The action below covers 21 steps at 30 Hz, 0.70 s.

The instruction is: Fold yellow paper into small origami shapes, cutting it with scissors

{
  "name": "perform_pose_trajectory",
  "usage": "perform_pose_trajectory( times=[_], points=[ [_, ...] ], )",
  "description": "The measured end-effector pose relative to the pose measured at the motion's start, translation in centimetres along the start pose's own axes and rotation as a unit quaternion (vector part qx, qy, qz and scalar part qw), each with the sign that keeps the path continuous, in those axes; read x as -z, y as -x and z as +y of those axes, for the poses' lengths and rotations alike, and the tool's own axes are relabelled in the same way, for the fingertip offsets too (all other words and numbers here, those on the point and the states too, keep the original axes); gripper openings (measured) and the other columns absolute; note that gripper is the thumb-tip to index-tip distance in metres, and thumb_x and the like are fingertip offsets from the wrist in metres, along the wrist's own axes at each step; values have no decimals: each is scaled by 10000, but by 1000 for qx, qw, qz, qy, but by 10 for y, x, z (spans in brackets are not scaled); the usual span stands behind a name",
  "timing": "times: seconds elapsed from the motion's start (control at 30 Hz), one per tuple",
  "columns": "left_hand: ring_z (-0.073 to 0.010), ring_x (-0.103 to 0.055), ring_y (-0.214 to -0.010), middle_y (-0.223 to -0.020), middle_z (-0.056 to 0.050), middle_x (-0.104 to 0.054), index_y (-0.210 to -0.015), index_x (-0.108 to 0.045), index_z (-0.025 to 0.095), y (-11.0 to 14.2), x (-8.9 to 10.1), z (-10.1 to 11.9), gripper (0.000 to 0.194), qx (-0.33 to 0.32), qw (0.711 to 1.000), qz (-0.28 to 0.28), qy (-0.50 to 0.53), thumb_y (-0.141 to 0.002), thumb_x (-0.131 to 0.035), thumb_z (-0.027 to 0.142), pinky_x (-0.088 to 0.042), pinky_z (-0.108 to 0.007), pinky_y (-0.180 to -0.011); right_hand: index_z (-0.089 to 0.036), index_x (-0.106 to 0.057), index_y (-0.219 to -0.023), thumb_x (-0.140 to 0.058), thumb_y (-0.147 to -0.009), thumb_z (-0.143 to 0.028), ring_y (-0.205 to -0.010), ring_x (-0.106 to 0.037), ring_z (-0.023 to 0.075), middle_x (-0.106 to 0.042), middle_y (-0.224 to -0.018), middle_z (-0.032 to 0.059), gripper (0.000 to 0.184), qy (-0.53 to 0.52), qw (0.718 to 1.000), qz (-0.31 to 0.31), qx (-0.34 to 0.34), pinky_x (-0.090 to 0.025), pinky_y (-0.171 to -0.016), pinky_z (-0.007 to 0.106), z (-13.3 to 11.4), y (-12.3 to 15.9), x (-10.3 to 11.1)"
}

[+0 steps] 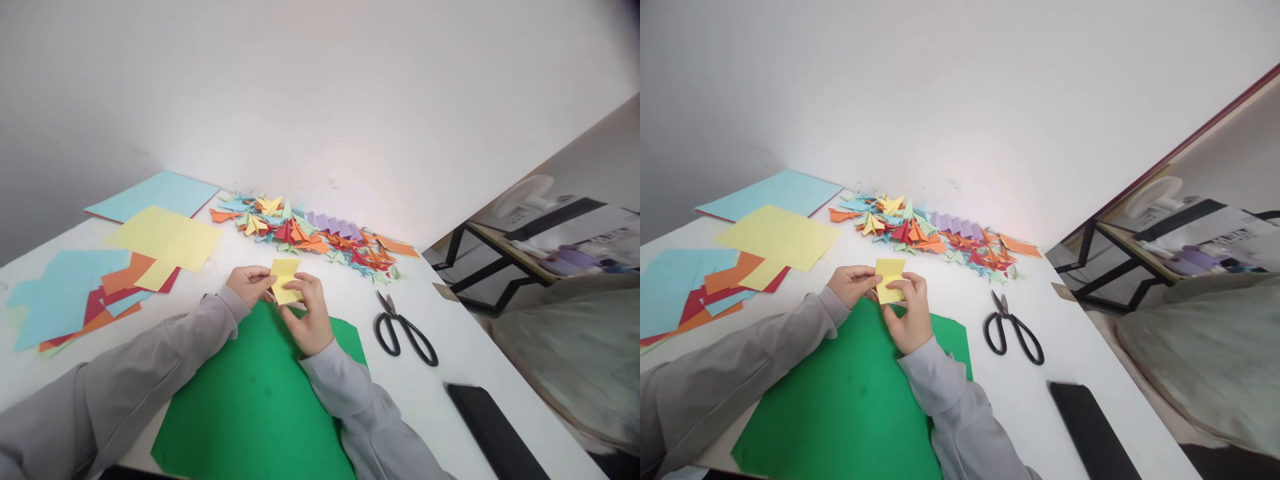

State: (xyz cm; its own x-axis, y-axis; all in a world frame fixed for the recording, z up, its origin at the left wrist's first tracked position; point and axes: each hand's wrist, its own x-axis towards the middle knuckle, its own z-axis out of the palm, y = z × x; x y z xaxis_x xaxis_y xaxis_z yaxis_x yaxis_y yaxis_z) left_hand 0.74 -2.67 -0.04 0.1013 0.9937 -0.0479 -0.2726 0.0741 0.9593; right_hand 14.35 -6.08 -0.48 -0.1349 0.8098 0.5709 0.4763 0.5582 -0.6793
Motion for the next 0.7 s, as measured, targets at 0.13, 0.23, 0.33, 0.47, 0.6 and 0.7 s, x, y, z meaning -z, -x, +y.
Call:
perform_pose_trajectory(
  times=[0.13,0.23,0.33,0.47,0.6,0.7],
  points=[
    [-136,-581,-467,-533,-10,-630,-639,-623,95,2,-3,1,291,3,1000,-5,24,-450,-722,293,-504,-251,-430,-221,-531,-803,-599,-629,-171,-1023,-420,224,-406,-994,68,194,-11,999,15,-47,-452,-758,364,2,-1,-1],
    [-127,-577,-469,-540,-6,-630,-638,-620,96,2,-3,1,313,16,999,7,40,-426,-737,295,-499,-241,-434,-227,-536,-804,-669,-590,-243,-986,-442,219,-411,-988,63,252,-22,999,-10,-47,-473,-697,334,2,-1,-1],
    [-109,-565,-459,-530,0,-620,-633,-619,93,1,-2,1,327,26,998,9,60,-433,-737,323,-494,-232,-446,-225,-539,-797,-677,-596,-305,-954,-459,215,-431,-967,61,257,1,999,-16,-37,-469,-681,329,1,0,-1],
    [-117,-567,-464,-526,-4,-616,-607,-606,88,0,-4,0,355,46,995,16,88,-403,-747,343,-494,-243,-450,-220,-524,-831,-654,-628,-330,-933,-471,208,-452,-968,63,265,11,1000,-12,-18,-458,-704,337,0,0,-1],
    [-127,-574,-464,-524,-9,-613,-614,-592,87,0,-4,1,337,54,994,22,96,-422,-749,316,-498,-257,-451,-219,-504,-855,-716,-552,-316,-975,-451,222,-441,-983,65,382,31,999,-27,32,-414,-816,376,-1,-1,-1],
    [-141,-592,-483,-533,-19,-614,-643,-569,89,-1,-3,2,281,70,992,19,105,-496,-724,272,-500,-258,-454,-218,-517,-834,-664,-625,-295,-964,-463,215,-430,-991,68,267,50,998,-19,29,-411,-819,373,-1,0,-2]
  ],
)
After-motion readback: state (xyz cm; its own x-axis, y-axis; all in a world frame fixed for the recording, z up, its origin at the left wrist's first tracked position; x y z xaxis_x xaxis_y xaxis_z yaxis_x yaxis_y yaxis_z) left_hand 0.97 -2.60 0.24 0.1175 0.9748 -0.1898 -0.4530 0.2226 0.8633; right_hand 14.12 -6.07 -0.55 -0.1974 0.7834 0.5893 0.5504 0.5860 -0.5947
